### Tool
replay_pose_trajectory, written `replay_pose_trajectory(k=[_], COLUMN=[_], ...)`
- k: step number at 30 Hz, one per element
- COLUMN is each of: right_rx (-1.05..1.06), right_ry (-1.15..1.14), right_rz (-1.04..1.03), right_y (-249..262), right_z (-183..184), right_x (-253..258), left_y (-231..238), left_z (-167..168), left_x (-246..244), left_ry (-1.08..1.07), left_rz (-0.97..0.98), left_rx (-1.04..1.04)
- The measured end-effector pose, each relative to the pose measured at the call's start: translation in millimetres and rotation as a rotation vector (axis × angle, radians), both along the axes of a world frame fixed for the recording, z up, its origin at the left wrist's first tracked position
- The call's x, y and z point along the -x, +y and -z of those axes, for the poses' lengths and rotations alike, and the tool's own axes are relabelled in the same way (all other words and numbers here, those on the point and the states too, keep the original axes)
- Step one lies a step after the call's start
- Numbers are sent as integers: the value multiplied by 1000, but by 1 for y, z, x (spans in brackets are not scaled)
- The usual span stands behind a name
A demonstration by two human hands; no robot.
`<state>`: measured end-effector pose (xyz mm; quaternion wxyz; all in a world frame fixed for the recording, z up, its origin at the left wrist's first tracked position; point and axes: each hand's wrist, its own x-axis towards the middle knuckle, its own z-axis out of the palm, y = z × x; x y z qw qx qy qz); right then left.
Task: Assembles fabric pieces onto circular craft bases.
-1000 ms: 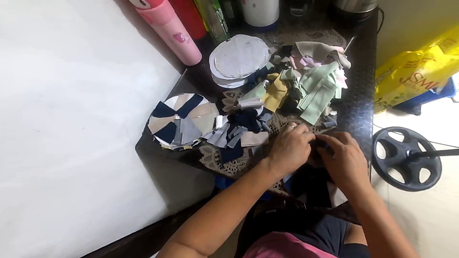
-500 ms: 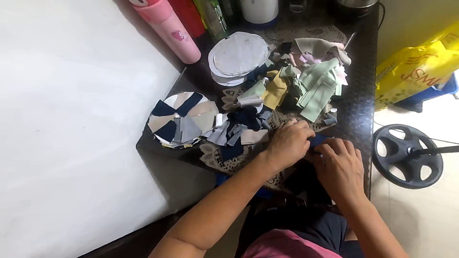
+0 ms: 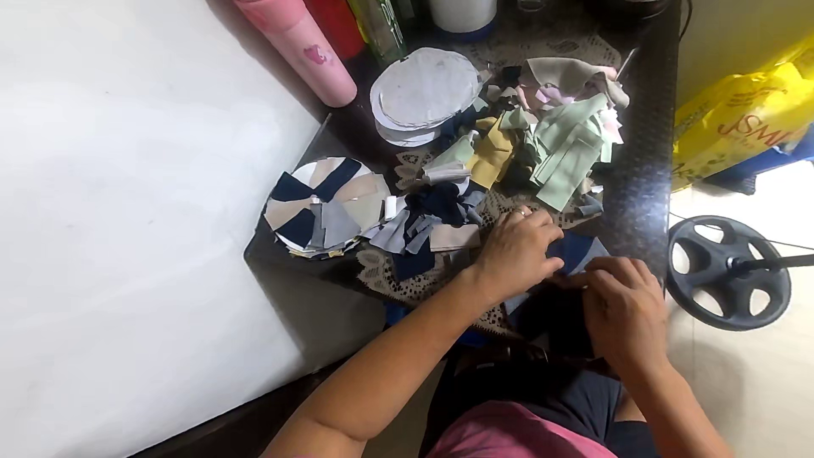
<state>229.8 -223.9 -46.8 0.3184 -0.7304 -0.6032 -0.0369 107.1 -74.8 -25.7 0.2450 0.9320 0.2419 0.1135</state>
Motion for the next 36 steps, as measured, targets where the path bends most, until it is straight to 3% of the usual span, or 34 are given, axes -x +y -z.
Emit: replay_pose_trajectory(k=[15, 18, 22, 28, 31, 36], right_rx=[113, 50, -42, -109, -122, -130], right_ry=[-25, 3, 56, 112, 130, 185], right_rz=[18, 32, 82, 149, 177, 218], right_y=[8, 5, -11, -40, -55, -69], right_z=[-3, -8, -8, -2, 0, 3], right_x=[0, -2, -11, -21, -23, -25], left_y=[-3, 2, -17, -81, -82, -83], left_z=[-15, -20, -12, 4, 6, 15], left_x=[3, 10, 11, -17, -25, -26], left_ry=[150, 26, -87, 131, 260, 247], left_rz=[15, -50, -162, -54, -29, -49], left_rx=[51, 77, -110, -33, 17, -35])
